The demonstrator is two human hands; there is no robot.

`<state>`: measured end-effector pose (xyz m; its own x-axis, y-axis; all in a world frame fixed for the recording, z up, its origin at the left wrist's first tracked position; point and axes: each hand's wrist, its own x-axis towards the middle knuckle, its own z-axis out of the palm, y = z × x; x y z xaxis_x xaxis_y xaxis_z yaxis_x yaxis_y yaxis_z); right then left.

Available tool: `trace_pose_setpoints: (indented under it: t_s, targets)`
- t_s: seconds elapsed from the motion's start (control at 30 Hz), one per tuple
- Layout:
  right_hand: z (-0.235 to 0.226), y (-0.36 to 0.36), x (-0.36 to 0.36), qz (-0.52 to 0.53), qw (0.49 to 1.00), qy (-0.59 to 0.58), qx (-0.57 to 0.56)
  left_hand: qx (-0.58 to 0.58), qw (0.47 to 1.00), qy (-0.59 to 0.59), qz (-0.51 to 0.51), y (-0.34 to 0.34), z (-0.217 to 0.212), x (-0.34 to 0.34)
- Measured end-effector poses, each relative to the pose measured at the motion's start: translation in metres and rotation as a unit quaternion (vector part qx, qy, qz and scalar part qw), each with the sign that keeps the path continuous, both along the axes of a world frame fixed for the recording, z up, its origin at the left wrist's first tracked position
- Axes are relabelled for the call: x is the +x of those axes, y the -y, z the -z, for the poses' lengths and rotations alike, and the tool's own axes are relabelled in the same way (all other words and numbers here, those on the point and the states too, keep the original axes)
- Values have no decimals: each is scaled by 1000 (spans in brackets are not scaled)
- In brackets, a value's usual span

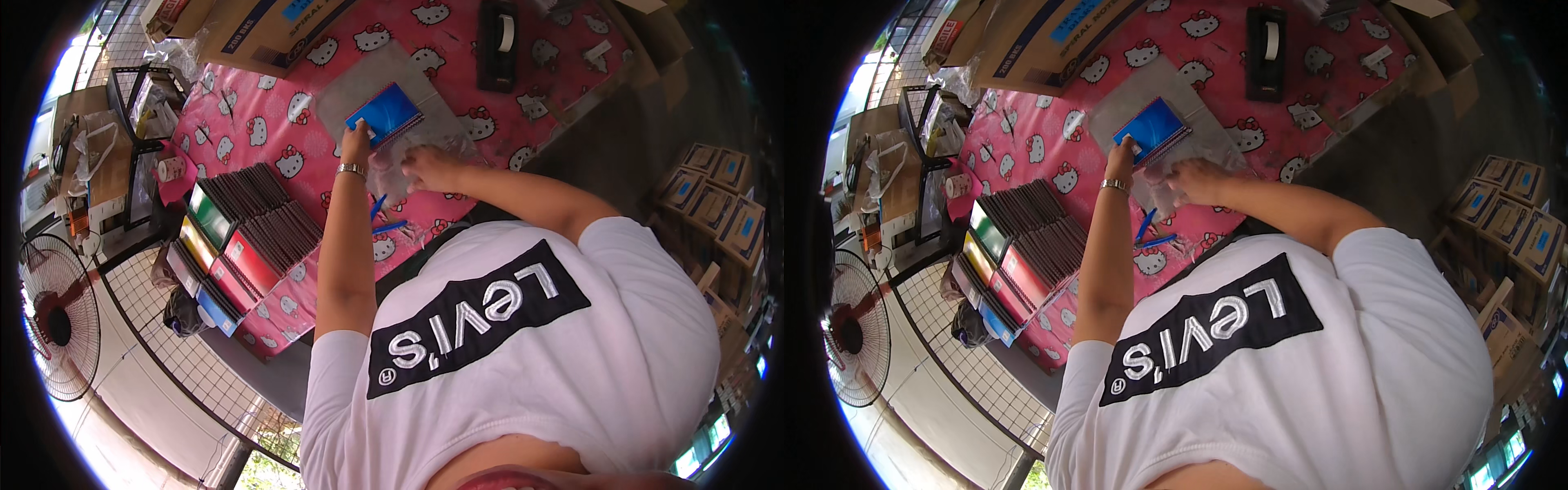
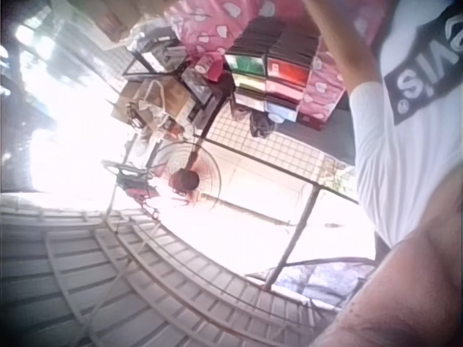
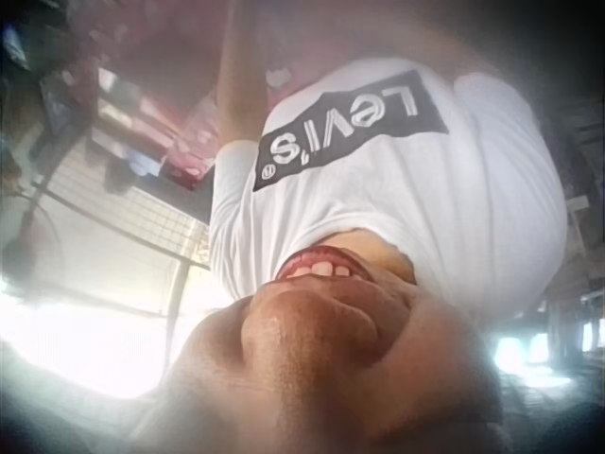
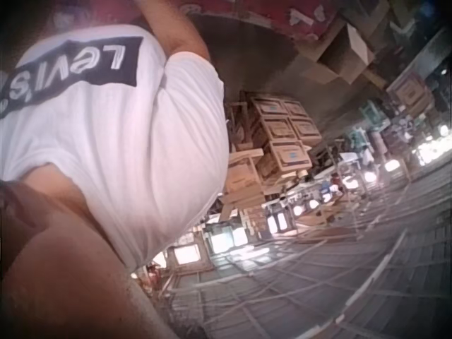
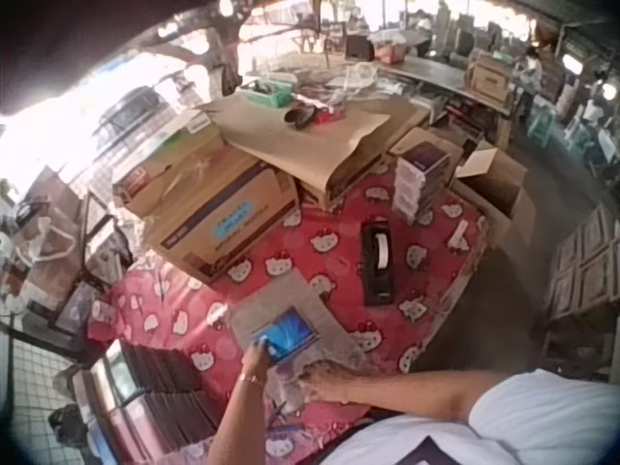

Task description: The person organizes small notebooks by color on a table and then places stacks of them into clear plastic bags.

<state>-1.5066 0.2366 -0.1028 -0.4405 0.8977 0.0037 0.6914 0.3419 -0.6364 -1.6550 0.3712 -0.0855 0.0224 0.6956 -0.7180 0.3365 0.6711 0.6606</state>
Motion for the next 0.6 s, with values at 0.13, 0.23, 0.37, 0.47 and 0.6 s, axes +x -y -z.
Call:
trace_pose_setpoints:
  t_s: [0.13,0.23,0.37,0.47,0.6]
  targets:
    - [23,3,-14,-14,995,102,-9,84,996,25,-3,5,9,-20]
    - [26,-1,-24,-31,993,109,-16,258,965,-48,-12,38,50,-92]
    - [22,5,-21,-15,994,102,36,303,887,-267,224,119,32,-110]
    - [28,-2,-24,0,994,105,-10,305,868,-320,228,160,34,-110]
    - [33,-4,-28,3,994,104,-35,323,870,-320,191,170,44,-114]
